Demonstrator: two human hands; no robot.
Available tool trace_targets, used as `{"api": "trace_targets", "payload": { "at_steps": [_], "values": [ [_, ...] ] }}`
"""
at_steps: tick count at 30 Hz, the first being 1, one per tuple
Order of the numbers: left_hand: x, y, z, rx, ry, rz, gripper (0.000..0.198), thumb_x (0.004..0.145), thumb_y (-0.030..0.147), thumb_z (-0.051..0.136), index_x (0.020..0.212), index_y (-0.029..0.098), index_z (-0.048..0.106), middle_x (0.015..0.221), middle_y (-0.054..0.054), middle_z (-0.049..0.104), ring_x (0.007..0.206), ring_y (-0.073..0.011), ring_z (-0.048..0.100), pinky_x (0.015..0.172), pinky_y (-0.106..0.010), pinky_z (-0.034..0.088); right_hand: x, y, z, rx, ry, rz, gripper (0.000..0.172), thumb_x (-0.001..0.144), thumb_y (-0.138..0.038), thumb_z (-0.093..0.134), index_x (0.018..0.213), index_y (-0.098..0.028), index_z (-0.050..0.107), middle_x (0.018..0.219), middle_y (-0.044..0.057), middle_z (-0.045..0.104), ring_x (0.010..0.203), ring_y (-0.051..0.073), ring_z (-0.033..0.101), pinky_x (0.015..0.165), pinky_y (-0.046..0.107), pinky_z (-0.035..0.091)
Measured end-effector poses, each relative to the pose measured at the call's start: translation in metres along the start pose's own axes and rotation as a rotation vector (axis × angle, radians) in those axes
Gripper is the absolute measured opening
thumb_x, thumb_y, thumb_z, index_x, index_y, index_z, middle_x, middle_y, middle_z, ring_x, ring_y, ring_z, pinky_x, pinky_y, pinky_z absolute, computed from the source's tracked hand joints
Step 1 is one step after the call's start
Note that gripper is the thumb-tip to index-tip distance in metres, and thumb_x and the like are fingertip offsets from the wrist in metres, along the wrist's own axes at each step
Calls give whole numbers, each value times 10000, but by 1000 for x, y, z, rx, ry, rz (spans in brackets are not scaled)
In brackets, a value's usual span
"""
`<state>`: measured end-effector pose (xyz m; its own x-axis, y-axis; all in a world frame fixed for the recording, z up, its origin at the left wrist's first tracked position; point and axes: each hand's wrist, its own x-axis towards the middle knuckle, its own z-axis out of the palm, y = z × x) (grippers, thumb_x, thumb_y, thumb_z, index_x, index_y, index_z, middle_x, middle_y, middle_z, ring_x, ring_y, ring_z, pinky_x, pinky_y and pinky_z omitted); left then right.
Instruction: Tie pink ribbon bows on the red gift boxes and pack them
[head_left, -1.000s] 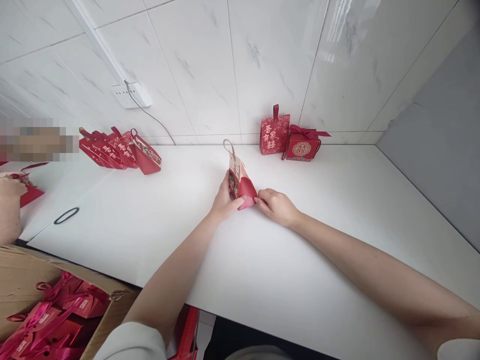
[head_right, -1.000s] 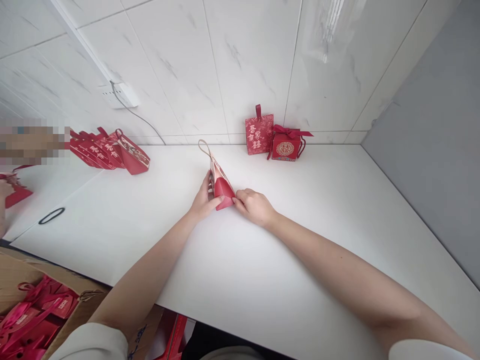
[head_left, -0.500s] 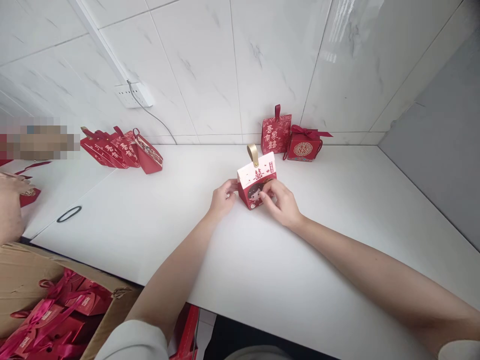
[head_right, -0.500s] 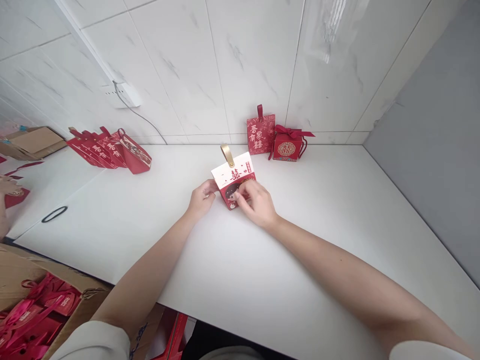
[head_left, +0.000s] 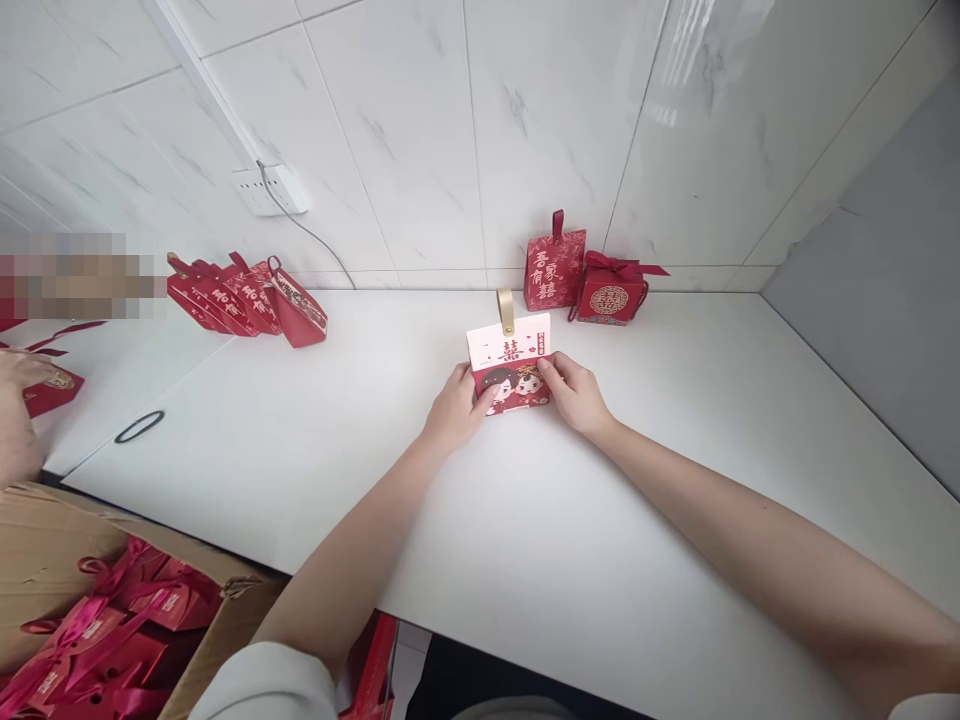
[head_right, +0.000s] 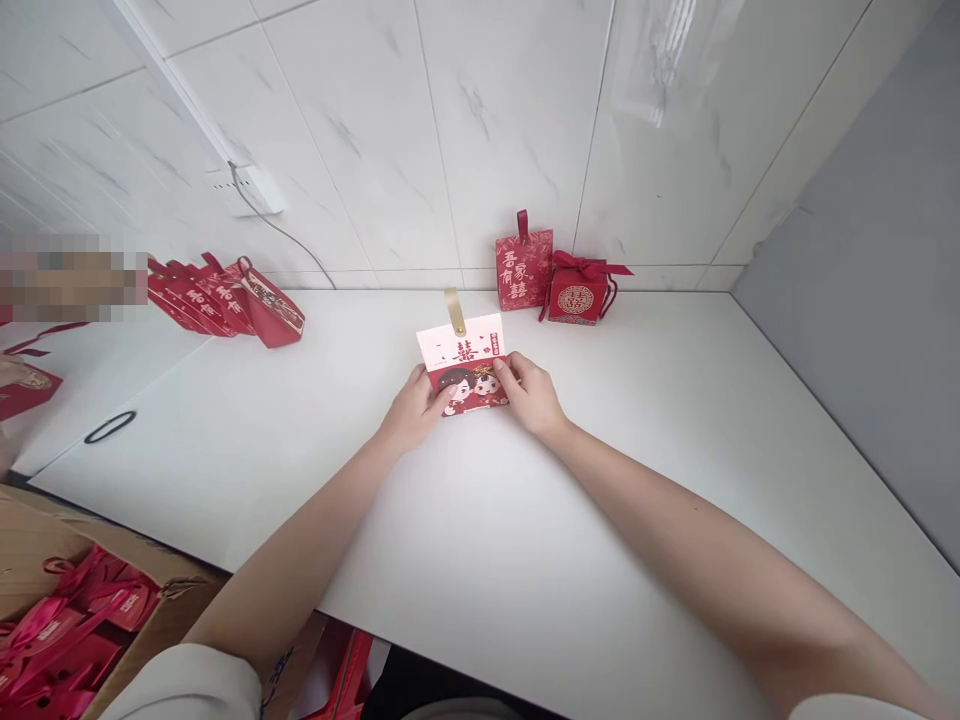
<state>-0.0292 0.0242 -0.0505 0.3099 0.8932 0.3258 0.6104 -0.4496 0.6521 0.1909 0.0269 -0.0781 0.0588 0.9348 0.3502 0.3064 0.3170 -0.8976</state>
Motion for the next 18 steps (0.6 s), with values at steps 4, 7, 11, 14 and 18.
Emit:
{"api": "trace_targets", "payload": {
  "at_steps": [4, 7, 11, 14, 18],
  "values": [
    [8, -24, 5, -171, -85, -68, 444, 932, 524, 477, 1238, 227, 596, 1262, -100, 576, 1188, -270, 561, 1042, -421, 429, 1, -1, -4, -123, -196, -8, 364, 951, -576, 434, 883, -242, 561, 835, 22, 662, 736, 212, 566, 692, 326, 427],
    [11, -30, 0, -269, -10, -41, 477, 937, 563, 447, 1205, 206, 614, 1263, -101, 594, 1186, -252, 564, 1052, -391, 419, -2, -7, -6, -133, -391, -76, 356, 974, -546, 408, 914, -245, 587, 942, 35, 698, 817, 227, 611, 754, 338, 438],
    [10, -22, -4, -464, 100, -185, 543, 912, 643, 428, 1055, 171, 656, 1068, -91, 690, 1026, -231, 633, 953, -363, 477, -10, -14, 0, 18, -457, -67, 409, 965, -570, 420, 793, -227, 560, 795, 10, 654, 719, 189, 564, 677, 304, 418],
    [9, -13, -5, -621, 52, -257, 563, 889, 657, 465, 1048, 156, 666, 1060, -93, 719, 1024, -239, 650, 945, -362, 488, -12, -13, 6, 160, -437, 27, 449, 939, -615, 445, 727, -223, 499, 621, -28, 518, 591, 149, 458, 577, 279, 362],
    [10, -9, -6, -744, 10, -288, 560, 857, 621, 559, 1142, 151, 667, 1141, -105, 720, 1070, -267, 657, 948, -369, 494, -7, -7, 10, 235, -373, 75, 484, 928, -645, 444, 692, -222, 440, 569, -51, 417, 525, 120, 373, 526, 271, 305]
  ]
}}
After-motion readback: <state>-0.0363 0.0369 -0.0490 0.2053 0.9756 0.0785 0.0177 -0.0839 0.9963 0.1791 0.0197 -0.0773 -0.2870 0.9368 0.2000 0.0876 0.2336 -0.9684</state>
